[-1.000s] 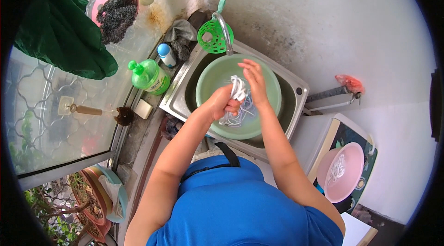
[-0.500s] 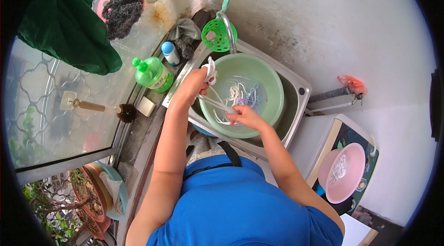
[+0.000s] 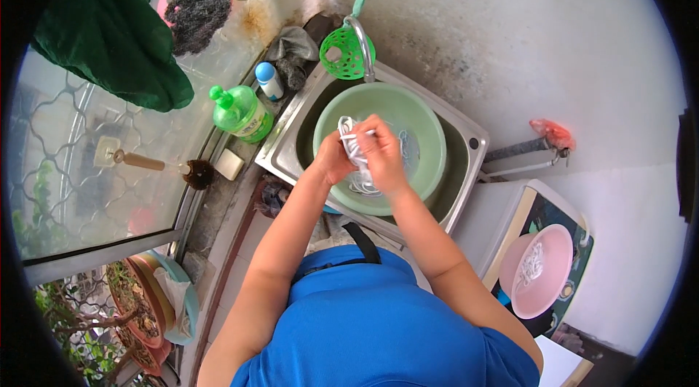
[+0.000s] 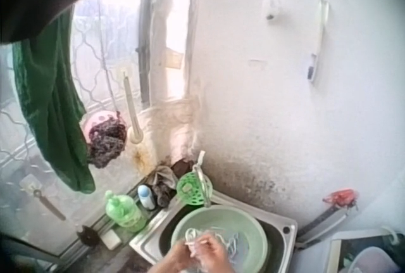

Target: The person washes white and purple cords in a basin inside a sink. The person applies soap to the cords, rubs them between their hands to clean them, and then rinses them under running water before placing the white cords into a separate pink basin.

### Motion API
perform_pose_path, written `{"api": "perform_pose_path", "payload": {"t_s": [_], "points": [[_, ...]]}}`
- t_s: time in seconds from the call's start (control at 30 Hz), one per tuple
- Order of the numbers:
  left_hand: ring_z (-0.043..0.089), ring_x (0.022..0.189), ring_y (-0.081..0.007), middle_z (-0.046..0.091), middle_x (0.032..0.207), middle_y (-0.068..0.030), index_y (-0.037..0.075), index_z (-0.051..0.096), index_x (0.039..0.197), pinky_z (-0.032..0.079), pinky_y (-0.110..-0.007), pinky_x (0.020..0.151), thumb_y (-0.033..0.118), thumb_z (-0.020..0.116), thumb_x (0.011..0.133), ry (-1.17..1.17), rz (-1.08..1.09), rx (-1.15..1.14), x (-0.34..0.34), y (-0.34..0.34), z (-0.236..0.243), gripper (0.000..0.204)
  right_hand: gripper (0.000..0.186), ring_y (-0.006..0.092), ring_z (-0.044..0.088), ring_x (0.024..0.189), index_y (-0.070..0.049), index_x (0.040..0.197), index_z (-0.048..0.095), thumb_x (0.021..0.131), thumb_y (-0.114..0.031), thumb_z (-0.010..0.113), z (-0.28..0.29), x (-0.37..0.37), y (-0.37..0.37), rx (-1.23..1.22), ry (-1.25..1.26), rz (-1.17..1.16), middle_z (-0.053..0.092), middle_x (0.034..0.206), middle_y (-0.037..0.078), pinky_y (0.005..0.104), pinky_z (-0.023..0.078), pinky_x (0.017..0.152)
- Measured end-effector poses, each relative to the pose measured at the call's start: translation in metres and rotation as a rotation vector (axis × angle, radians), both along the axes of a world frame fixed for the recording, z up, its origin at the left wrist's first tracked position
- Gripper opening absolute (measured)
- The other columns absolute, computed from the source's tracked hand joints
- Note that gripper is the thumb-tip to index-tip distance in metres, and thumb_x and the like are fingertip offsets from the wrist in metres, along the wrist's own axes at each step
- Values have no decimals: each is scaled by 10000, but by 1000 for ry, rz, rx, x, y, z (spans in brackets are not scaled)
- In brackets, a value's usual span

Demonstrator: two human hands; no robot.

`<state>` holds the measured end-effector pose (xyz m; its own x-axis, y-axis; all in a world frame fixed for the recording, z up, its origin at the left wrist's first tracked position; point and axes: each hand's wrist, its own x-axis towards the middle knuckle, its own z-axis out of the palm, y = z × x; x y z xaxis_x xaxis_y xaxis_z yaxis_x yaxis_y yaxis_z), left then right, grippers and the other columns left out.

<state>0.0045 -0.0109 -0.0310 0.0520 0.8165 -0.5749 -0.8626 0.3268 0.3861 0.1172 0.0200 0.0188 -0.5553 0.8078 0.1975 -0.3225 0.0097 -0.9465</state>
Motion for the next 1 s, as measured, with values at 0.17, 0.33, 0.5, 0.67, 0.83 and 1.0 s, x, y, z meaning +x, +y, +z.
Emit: {"api": "perform_pose_path", "payload": {"t_s": [0.17,0.33,0.5,0.67,0.83,1.0], "points": [[564,1003,-268,574,1082,-133,37,535,1077,461,-383,885,255,322,919,-450,181,360,-3,-7,-9,343,78,291,461,1102,-83,792,560,754,-141,596,-23,-19,-9,976,-674,-419,528,1001,66,547,225,1002],[578,960,-237,598,1037,-95,64,576,1016,471,-390,849,288,331,931,-386,276,184,-17,-25,-18,342,105,291,383,1247,-104,834,607,734,-133,609,-43,-30,-24,999,-784,-263,551,1147,27,594,37,1040],[590,782,-191,591,840,-50,107,547,896,512,-353,686,378,338,930,-379,410,55,-61,-57,-67,344,113,250,504,1105,-72,828,639,722,-81,600,-36,-61,-44,687,-425,19,602,1032,44,477,305,961],[421,403,-100,426,528,39,154,468,675,313,-250,368,458,368,915,-138,536,-160,-100,-101,-71,400,78,206,588,805,-28,827,636,756,-31,603,-60,-112,-51,501,-425,-27,602,871,78,297,467,677],[399,351,-114,453,462,11,132,515,678,314,-257,345,496,427,874,55,667,-294,-140,-169,-53,423,104,304,547,879,-40,824,615,732,-88,605,-98,-184,-73,516,-611,90,573,866,107,391,448,763],[522,499,-123,622,794,-31,121,577,915,378,-254,374,417,359,920,96,802,-301,-169,-228,-62,367,472,326,458,1043,-22,1080,525,687,-217,701,-145,-263,-119,715,-1002,290,471,1080,143,429,434,836]]}}
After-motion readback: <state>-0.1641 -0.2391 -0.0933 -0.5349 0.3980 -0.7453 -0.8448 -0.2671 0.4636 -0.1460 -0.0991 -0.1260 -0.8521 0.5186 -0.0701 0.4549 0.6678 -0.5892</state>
